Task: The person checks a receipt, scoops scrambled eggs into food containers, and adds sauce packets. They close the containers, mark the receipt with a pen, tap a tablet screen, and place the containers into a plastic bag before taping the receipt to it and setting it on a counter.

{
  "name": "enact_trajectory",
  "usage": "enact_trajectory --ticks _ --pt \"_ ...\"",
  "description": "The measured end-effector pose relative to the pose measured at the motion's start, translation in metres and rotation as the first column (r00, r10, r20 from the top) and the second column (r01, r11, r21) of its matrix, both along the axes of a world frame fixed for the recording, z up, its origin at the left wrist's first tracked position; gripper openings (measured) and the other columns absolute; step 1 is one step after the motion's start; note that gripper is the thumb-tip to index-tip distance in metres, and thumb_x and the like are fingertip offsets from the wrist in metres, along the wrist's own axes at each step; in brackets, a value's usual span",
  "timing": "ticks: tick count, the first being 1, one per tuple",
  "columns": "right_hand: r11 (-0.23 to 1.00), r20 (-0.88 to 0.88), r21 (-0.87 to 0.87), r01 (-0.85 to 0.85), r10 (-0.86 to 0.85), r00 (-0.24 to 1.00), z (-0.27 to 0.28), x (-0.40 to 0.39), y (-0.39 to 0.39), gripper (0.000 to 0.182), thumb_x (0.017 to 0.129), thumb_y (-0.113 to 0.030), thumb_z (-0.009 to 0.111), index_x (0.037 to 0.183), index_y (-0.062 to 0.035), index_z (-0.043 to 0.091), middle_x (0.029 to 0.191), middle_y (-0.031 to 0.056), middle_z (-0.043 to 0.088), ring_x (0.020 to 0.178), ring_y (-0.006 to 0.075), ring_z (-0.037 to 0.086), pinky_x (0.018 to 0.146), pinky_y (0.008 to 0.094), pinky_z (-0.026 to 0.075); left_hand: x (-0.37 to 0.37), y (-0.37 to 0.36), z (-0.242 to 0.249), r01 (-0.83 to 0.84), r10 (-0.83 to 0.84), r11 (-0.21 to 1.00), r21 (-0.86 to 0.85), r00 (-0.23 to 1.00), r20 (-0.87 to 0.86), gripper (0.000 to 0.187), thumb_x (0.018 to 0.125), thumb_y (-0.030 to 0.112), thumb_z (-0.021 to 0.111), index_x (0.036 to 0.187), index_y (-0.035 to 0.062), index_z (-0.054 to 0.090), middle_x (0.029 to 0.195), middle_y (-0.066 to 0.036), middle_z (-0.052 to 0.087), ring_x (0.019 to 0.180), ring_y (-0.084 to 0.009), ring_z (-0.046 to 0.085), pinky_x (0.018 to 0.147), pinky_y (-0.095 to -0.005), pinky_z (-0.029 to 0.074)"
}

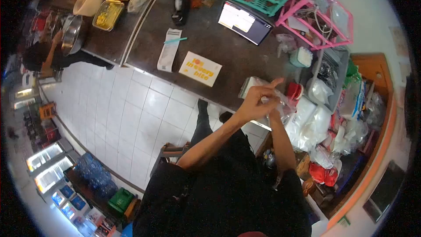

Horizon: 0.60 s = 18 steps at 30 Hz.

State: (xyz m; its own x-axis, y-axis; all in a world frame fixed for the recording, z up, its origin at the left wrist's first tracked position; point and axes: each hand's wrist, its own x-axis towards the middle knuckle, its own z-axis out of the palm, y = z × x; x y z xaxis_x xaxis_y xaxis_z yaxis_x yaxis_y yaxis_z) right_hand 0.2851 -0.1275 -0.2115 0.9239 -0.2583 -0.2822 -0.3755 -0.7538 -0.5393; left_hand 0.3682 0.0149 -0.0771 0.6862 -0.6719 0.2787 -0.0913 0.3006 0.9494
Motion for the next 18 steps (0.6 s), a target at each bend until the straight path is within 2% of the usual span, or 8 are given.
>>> enact_trajectory --ticks 1,3,7,9,11,15,17,18 --pt "0.999 -0.005 -0.03 -0.032 0.032 0.999 0.002 -0.001 -0.003 0.041 0.068 -0.009 0.074 0.109 -0.0039 0.068 0.101 0.0186 0.068 0.1 0.0353 0.063 0.092 0.0444 0.048 -0.004 0.004 0.0 -0.038 0.037 0.999 0.005 0.994 0.104 0.027 0.082 0.006 0.072 0.106 -0.0035 0.065 0.089 -0.007 0.07 0.094 -0.011 0.064 0.08 -0.0273 0.05" --pt "0.986 -0.071 -0.106 -0.125 0.118 0.99 0.015 -0.012 -0.012 0.041 0.069 -0.011 0.074 0.109 -0.004 0.068 0.099 0.0179 0.068 0.098 0.0344 0.064 0.091 0.0446 0.048 -0.007 0.012 -0.011 -0.02 0.02 1.0 0.007 0.818 -0.575 0.032 0.085 0.001 0.067 0.117 -0.0033 0.064 0.129 -0.014 0.061 0.102 -0.0127 0.062 0.082 -0.0261 0.051" --pt "0.91 -0.426 -0.056 -0.412 0.351 0.834 0.166 0.006 -0.019 0.041 0.071 -0.014 0.075 0.11 -0.0043 0.067 0.094 0.0166 0.07 0.096 0.0327 0.066 0.09 0.045 0.049 -0.012 0.039 -0.018 -0.204 0.315 0.935 0.29 0.851 -0.42 0.022 0.079 0.001 0.076 0.097 -0.0007 0.064 0.111 -0.006 0.064 0.073 -0.0032 0.052 0.066 -0.0193 0.045" --pt "0.979 -0.266 0.122 -0.163 0.19 0.945 0.247 0.04 0.014 0.058 0.071 -0.021 0.081 0.123 -0.0039 0.06 0.098 0.0189 0.07 0.09 0.0256 0.07 0.079 0.0387 0.055 -0.027 0.045 -0.032 -0.353 0.446 0.868 0.35 0.864 -0.234 0.024 0.077 0.0 0.077 0.093 0.0017 0.06 0.11 -0.005 0.062 0.073 -0.0038 0.051 0.065 -0.0182 0.043" --pt "0.965 0.316 0.176 -0.196 0.133 0.939 0.217 0.096 0.072 0.06 0.071 -0.027 0.082 0.122 -0.0037 0.061 0.097 0.0184 0.07 0.088 0.0257 0.071 0.075 0.037 0.055 -0.048 0.046 -0.05 -0.423 0.524 0.846 0.325 0.771 -0.362 0.03 0.077 0.007 0.077 0.104 0.0014 0.063 0.108 -0.006 0.062 0.074 -0.0042 0.053 0.059 -0.0213 0.045" --pt "0.949 -0.193 -0.035 -0.314 0.302 0.934 0.087 0.205 0.178 0.128 0.05 -0.039 0.092 0.151 -0.0085 0.021 0.126 0.0273 0.052 0.117 0.0442 0.053 0.091 0.0524 0.05 -0.102 0.067 -0.121 -0.108 0.212 0.974 0.198 0.743 -0.635 0.041 0.088 0.019 0.07 0.123 0.004 0.056 0.124 -0.008 0.055 0.098 -0.0171 0.059 0.083 -0.031 0.05" --pt "0.839 -0.109 -0.383 -0.386 0.374 0.921 -0.009 0.207 0.202 0.131 0.049 -0.038 0.093 0.153 -0.0108 0.019 0.125 0.0253 0.05 0.115 0.0464 0.051 0.094 0.0621 0.044 -0.114 0.08 -0.168 0.089 -0.216 0.976 -0.2 0.534 -0.817 0.044 0.093 0.011 0.06 0.133 0.0048 0.045 0.131 -0.01 0.052 0.122 -0.0202 0.049 0.102 -0.0356 0.043" --pt "0.868 -0.147 -0.315 -0.385 0.356 0.923 -0.003 0.211 0.205 0.13 0.05 -0.036 0.092 0.154 -0.0126 0.017 0.126 0.0256 0.049 0.115 0.0448 0.051 0.097 0.0629 0.041 -0.11 0.078 -0.178 0.263 -0.271 0.958 -0.113 0.703 -0.658 0.049 0.096 0.017 0.057 0.14 0.007 0.038 0.134 -0.01 0.05 0.122 -0.0201 0.049 0.103 -0.036 0.042"
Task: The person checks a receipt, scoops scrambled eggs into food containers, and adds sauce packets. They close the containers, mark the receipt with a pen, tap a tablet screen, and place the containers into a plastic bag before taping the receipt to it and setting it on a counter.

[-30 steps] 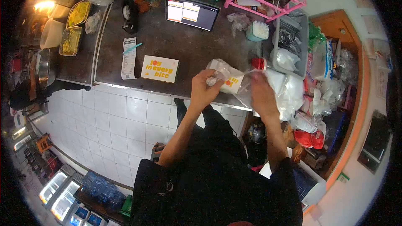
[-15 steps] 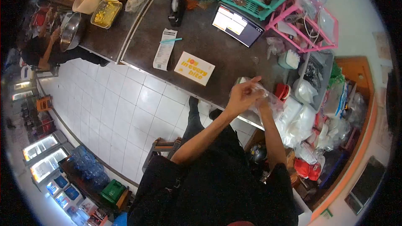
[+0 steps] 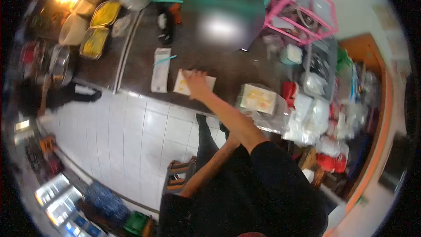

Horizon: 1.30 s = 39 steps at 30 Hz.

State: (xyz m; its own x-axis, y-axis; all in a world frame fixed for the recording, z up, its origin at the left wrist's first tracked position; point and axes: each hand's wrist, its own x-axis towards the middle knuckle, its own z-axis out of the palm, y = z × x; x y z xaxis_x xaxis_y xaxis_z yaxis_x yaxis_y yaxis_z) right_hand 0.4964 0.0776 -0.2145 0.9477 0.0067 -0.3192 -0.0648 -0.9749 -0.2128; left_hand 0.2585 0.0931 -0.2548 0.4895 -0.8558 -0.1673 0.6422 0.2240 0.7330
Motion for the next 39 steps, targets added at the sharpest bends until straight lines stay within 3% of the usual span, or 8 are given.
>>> enact_trajectory --ticks 1,7,14,16,17,21,23,39 --pt "0.998 -0.067 0.051 0.033 -0.029 0.997 0.013 0.001 0.0 0.129 0.052 -0.033 0.091 0.155 -0.0145 0.015 0.127 0.0259 0.047 0.115 0.0433 0.051 0.099 0.0637 0.037 0.004 -0.002 -0.011 0.099 -0.105 0.994 0.036 0.955 0.277 0.055 0.098 0.023 0.054 0.146 0.0092 0.031 0.136 -0.01 0.047 0.121 -0.0201 0.05 0.104 -0.0363 0.041" --pt "0.957 0.143 0.287 -0.031 -0.01 0.99 0.137 -0.06 -0.044 0.095 0.065 -0.01 0.075 0.149 -0.0147 0.031 0.139 0.0252 0.036 0.127 0.0441 0.04 0.111 0.0592 0.026 0.049 -0.005 0.07 -0.101 0.189 0.967 0.232 0.898 -0.398 0.066 0.101 0.035 0.051 0.153 0.0085 0.02 0.133 -0.007 0.049 0.116 -0.0178 0.05 0.099 -0.0328 0.044" --pt "0.738 0.429 0.658 -0.151 -0.202 0.88 0.163 -0.181 -0.135 0.096 0.053 -0.011 0.086 0.137 -0.0154 0.04 0.14 0.0185 0.04 0.134 0.0394 0.037 0.114 0.053 0.028 0.114 -0.02 0.004 -0.231 -0.031 0.883 -0.408 0.838 -0.544 0.048 0.1 0.035 0.049 0.136 0.0032 0.048 0.128 -0.011 0.055 0.109 -0.0191 0.056 0.095 -0.0323 0.048" --pt "0.68 0.339 0.73 -0.071 -0.271 0.901 0.123 -0.224 -0.162 0.099 0.051 -0.011 0.086 0.138 -0.0156 0.041 0.141 0.0189 0.04 0.133 0.0387 0.038 0.115 0.0522 0.028 0.112 -0.019 0.031 -0.429 0.436 0.899 0.085 0.895 -0.098 0.037 0.098 0.03 0.047 0.117 0.0019 0.062 0.114 -0.013 0.063 0.094 -0.0199 0.062 0.086 -0.0317 0.053" --pt "0.7 0.283 0.714 -0.011 -0.274 0.919 0.111 -0.243 -0.177 0.103 0.051 -0.011 0.085 0.143 -0.0162 0.039 0.141 0.019 0.041 0.133 0.0382 0.038 0.116 0.0516 0.027 0.119 -0.038 0.09 -0.418 0.483 0.875 0.244 0.789 -0.38 0.036 0.096 0.027 0.046 0.109 -0.0007 0.064 0.102 -0.014 0.067 0.077 -0.0187 0.064 0.071 -0.0287 0.054" --pt "0.844 -0.07 0.461 0.276 -0.275 0.959 0.101 -0.287 -0.227 0.099 0.056 -0.012 0.083 0.144 -0.0168 0.038 0.14 0.0198 0.045 0.135 0.0397 0.036 0.117 0.0506 0.025 0.106 -0.019 0.043 -0.065 0.071 0.997 0.039 0.978 -0.196 0.033 0.096 0.021 0.05 0.116 -0.0008 0.064 0.086 -0.004 0.066 0.077 -0.0159 0.061 0.071 -0.0292 0.051" --pt "0.846 -0.119 0.376 0.378 -0.36 0.925 0.102 -0.283 -0.237 0.098 0.058 -0.012 0.082 0.144 -0.0166 0.038 0.14 0.0197 0.046 0.136 0.0406 0.036 0.117 0.0495 0.024 0.076 -0.043 0.076 -0.086 -0.106 0.92 0.382 0.885 0.453 0.022 0.092 0.014 0.059 0.103 -0.0035 0.066 0.082 -0.004 0.069 0.069 -0.0142 0.062 0.06 -0.0262 0.049" --pt "0.967 0.22 0.231 0.103 -0.155 0.963 0.022 -0.25 -0.222 0.093 0.072 -0.026 0.079 0.151 -0.0216 0.03 0.133 0.0151 0.051 0.119 0.0375 0.051 0.102 0.0527 0.036 0.085 -0.093 0.215 -0.329 0.161 0.805 0.493 0.922 0.353 0.025 0.095 0.009 0.055 0.115 -0.0001 0.066 0.092 0.001 0.062 0.074 -0.0033 0.046 0.064 -0.0201 0.036"
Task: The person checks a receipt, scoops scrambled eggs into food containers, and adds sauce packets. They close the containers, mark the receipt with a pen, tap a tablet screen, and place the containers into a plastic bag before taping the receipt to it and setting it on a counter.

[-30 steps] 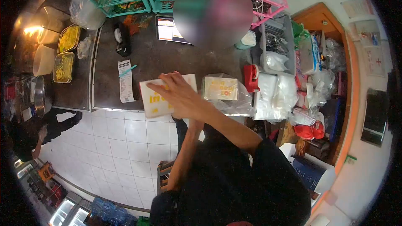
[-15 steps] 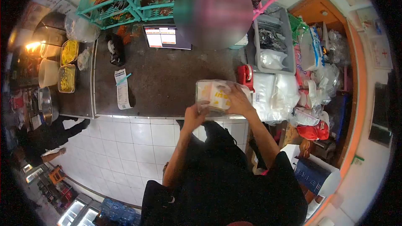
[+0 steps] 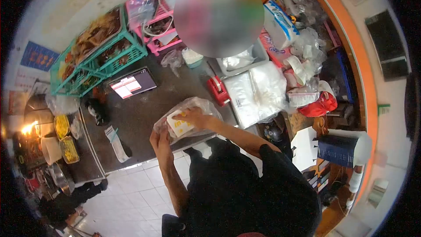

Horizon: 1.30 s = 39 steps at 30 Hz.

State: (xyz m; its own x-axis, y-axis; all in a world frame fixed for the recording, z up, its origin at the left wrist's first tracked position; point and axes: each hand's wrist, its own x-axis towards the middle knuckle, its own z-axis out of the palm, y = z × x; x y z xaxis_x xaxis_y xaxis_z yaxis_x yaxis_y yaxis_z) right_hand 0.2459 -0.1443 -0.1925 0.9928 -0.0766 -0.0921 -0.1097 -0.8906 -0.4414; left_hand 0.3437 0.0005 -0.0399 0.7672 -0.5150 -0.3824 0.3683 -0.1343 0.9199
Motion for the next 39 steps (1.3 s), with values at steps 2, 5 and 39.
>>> enact_trajectory --ticks 2,5,39 --pt "0.997 0.03 0.06 0.05 -0.052 0.998 0.071 -0.002 -0.022 0.08 0.071 -0.02 0.079 0.144 -0.0191 0.045 0.129 0.0125 0.058 0.118 0.0323 0.054 0.105 0.0474 0.036 0.009 0.007 -0.009 0.048 -0.051 0.996 -0.08 0.998 -0.037 0.026 0.095 0.012 0.054 0.116 0.0 0.065 0.093 0.001 0.062 0.074 -0.0039 0.046 0.063 -0.0203 0.035" --pt "0.681 0.118 0.732 -0.012 -0.109 0.987 0.137 -0.035 -0.111 0.034 0.067 -0.012 0.077 0.101 -0.0082 0.072 0.1 0.0132 0.072 0.093 0.0268 0.068 0.086 0.0362 0.052 0.013 0.012 0.017 -0.002 0.002 0.993 0.117 1.0 0.004 0.028 0.095 0.016 0.054 0.114 0.0017 0.068 0.076 0.008 0.05 0.064 -0.0026 0.037 0.057 -0.0212 0.028" --pt "0.862 0.455 0.503 0.06 -0.324 0.829 0.118 -0.065 -0.071 0.046 0.083 -0.007 0.06 0.13 -0.0023 0.056 0.136 0.0184 0.055 0.126 0.0329 0.053 0.106 0.0438 0.042 0.008 0.003 -0.004 -0.129 0.116 0.985 0.112 0.987 0.113 0.023 0.098 0.022 0.059 0.112 0.0056 0.067 0.073 0.006 0.055 0.064 -0.0034 0.044 0.055 -0.0217 0.033"
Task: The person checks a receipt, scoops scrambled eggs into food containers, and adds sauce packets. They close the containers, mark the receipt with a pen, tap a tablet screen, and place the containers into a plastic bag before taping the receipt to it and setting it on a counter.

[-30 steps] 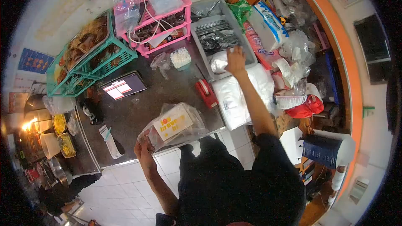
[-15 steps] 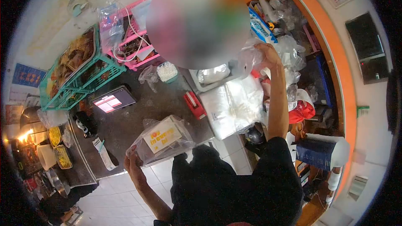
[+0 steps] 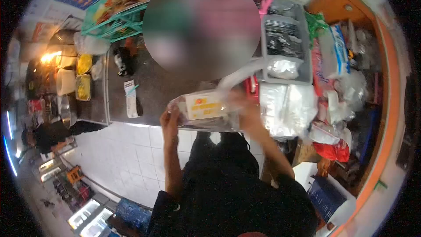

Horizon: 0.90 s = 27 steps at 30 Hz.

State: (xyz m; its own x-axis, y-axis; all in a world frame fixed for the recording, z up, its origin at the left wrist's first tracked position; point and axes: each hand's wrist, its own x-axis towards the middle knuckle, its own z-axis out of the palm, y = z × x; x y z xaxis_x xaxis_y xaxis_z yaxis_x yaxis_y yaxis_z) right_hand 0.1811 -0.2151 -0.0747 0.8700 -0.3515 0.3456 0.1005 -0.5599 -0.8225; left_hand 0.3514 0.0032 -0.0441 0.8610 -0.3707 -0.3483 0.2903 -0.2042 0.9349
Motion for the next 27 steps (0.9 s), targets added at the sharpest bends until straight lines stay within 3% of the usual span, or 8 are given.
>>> enact_trajectory --ticks 4,7,12,15,18,21,23,27 --pt "0.563 -0.716 0.252 -0.787 0.655 0.239 -0.008 0.13 0.08 0.044 0.082 -0.006 0.057 0.126 0.0003 0.056 0.13 0.0233 0.056 0.122 0.0331 0.054 0.105 0.0445 0.04 -0.018 -0.001 -0.007 0.075 -0.074 0.997 -0.014 0.995 0.067 0.016 0.096 0.011 0.058 0.092 -0.001 0.067 0.073 0.0 0.06 0.067 -0.0042 0.051 0.058 -0.0231 0.041" --pt "0.539 -0.229 0.824 -0.177 0.601 0.766 -0.108 0.104 0.105 0.024 0.085 -0.012 0.057 0.105 0.0004 0.063 0.108 0.0239 0.065 0.106 0.0351 0.061 0.091 0.0393 0.049 -0.035 -0.02 0.007 0.144 -0.135 0.989 -0.023 0.962 0.239 0.024 0.097 0.021 0.057 0.096 -0.0001 0.07 0.065 0.005 0.049 0.062 -0.0048 0.041 0.053 -0.0245 0.03" --pt "0.323 -0.088 0.943 -0.083 0.481 0.873 -0.188 0.151 0.167 0.021 0.086 -0.015 0.057 0.097 0.0006 0.065 0.095 0.0216 0.067 0.096 0.035 0.064 0.09 0.0462 0.048 -0.011 -0.001 0.0 -0.03 0.031 0.998 -0.058 0.999 0.028 0.027 0.099 0.02 0.054 0.107 -0.0009 0.07 0.065 0.007 0.044 0.06 -0.0034 0.035 0.052 -0.0237 0.027" --pt "0.846 -0.503 0.091 -0.526 0.495 0.708 -0.082 0.164 0.125 0.019 0.084 -0.019 0.06 0.09 -0.0025 0.069 0.095 0.02 0.069 0.097 0.0339 0.065 0.087 0.0477 0.049 0.008 0.015 0.004 -0.137 0.13 0.986 -0.097 0.989 -0.068 0.03 0.101 0.02 0.051 0.112 -0.0007 0.069 0.066 0.008 0.043 0.059 -0.0021 0.033 0.051 -0.0222 0.024" --pt "0.522 -0.599 0.012 -0.853 0.687 0.412 -0.045 0.167 0.092 0.021 0.083 -0.02 0.06 0.093 -0.0044 0.069 0.098 0.0206 0.069 0.098 0.0343 0.065 0.085 0.0465 0.05 0.016 0.024 0.006 -0.167 0.158 0.982 -0.085 0.983 -0.095 0.027 0.1 0.019 0.053 0.08 0.0025 0.061 0.062 0.006 0.045 0.057 -0.0026 0.038 0.051 -0.0214 0.028" --pt "0.694 -0.723 -0.094 -0.714 0.445 0.528 -0.059 0.164 0.099 0.026 0.082 -0.021 0.062 0.097 -0.0004 0.067 0.091 0.021 0.067 0.097 0.0332 0.062 0.087 0.041 0.047 0.011 0.025 0.001 -0.095 0.084 0.99 -0.103 0.991 -0.107 0.027 0.1 0.019 0.053 0.082 0.0014 0.063 0.062 0.006 0.046 0.057 -0.0029 0.039 0.051 -0.022 0.029" --pt "0.843 -0.008 -0.125 -0.524 0.527 0.85 -0.121 0.145 0.113 0.033 0.078 -0.025 0.067 0.103 -0.0034 0.067 0.099 0.019 0.067 0.099 0.0317 0.062 0.087 0.0407 0.047 0.006 0.018 -0.009 0.061 -0.066 0.994 -0.086 0.997 -0.051 0.031 0.1 0.023 0.053 0.112 -0.0002 0.069 0.065 0.007 0.046 0.058 -0.0032 0.036 0.052 -0.022 0.027" --pt "0.826 -0.254 -0.231 -0.515 0.459 0.851 -0.08 0.166 0.123 0.035 0.078 -0.033 0.068 0.097 -0.0033 0.068 0.095 0.019 0.068 0.094 0.0334 0.065 0.082 0.0439 0.05 0.006 0.011 -0.001 -0.008 0.004 0.993 -0.114 0.999 -0.034 0.024 0.099 0.021 0.055 0.088 0.0026 0.067 0.066 0.005 0.051 0.061 -0.0052 0.043 0.055 -0.0226 0.034"
